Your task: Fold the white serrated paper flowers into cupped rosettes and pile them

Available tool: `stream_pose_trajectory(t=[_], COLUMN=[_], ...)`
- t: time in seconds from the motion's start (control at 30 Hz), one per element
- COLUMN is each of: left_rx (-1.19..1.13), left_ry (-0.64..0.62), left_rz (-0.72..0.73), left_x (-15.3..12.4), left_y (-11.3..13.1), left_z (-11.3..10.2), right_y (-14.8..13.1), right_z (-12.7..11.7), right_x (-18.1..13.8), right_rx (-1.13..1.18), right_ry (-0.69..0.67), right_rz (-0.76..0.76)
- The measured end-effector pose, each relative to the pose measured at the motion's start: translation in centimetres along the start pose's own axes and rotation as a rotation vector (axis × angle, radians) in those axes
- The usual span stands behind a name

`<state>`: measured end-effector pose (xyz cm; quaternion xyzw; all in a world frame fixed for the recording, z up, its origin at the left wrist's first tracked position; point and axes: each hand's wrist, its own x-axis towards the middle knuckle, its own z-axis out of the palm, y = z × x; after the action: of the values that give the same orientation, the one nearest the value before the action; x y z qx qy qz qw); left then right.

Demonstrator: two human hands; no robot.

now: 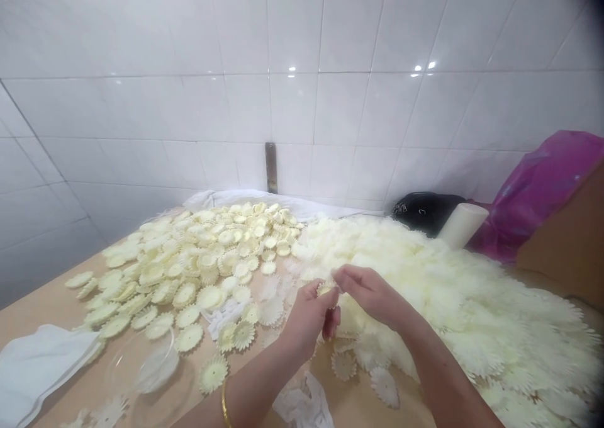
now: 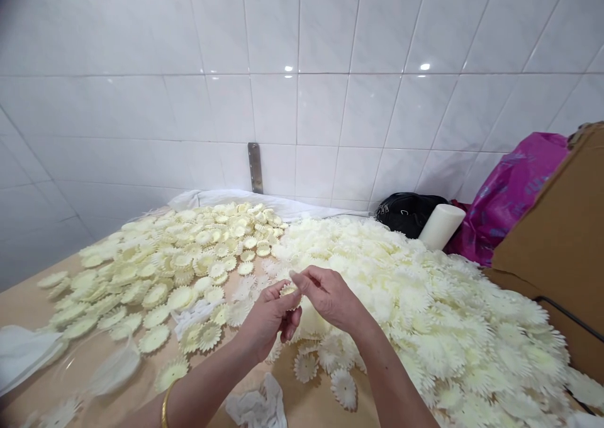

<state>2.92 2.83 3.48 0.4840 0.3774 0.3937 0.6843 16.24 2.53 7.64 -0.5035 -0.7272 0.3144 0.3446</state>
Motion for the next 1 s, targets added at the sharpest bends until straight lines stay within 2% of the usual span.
stream_pose_trajectory(t=[0.1, 0.27, 0.43, 0.53, 0.57, 0.6, 0.67, 0.77, 0.87, 1.0], left_rx=[0.058, 0.072, 0.003, -0.012, -0.009, -0.004, -0.002, -0.024, -0.008, -0.001], left_ry=[0.001, -0.039, -0.068, -0.111, -0.115, -0.112, -0.091, -0.059, -0.052, -0.035], left_rz=[0.047, 0.038, 0.028, -0.017, -0.037, -0.053, -0.077, -0.09, -0.077, -0.06], left_x=[0.0, 0.2, 0.3, -0.2, -0.3, -0.5, -0.6, -0.4, -0.2, 0.1], left_y=[-0.2, 0.0, 0.7, 0.4, 0.2, 0.0, -0.2, -0.2, -0.1, -0.6], left_z=[-0.1, 0.1, 0.3, 0.6, 0.6, 0.7, 0.8, 0.7, 0.5, 0.3], right_y=[0.4, 1.0, 1.3, 2.8, 3.6, 4.3, 5.4, 5.8, 4.7, 2.9], right_z=[0.1, 1.1, 1.6, -0.5, -1.4, -2.3, -3.5, -3.8, -3.5, -3.9], right_x=[0.0, 0.5, 1.0, 1.0, 0.9, 0.8, 0.5, 0.2, -0.2, -1.0], right_rx=[-0.048, -0.148, -0.327, -0.523, -0.606, -0.692, -0.726, -0.751, -0.799, -0.849], right_ry=[0.011, 0.405, 0.582, 0.721, 0.73, 0.658, 0.536, 0.41, 0.39, 0.456], right_rz=[0.003, 0.084, 0.068, 0.207, 0.297, 0.352, 0.367, 0.348, 0.354, 0.375])
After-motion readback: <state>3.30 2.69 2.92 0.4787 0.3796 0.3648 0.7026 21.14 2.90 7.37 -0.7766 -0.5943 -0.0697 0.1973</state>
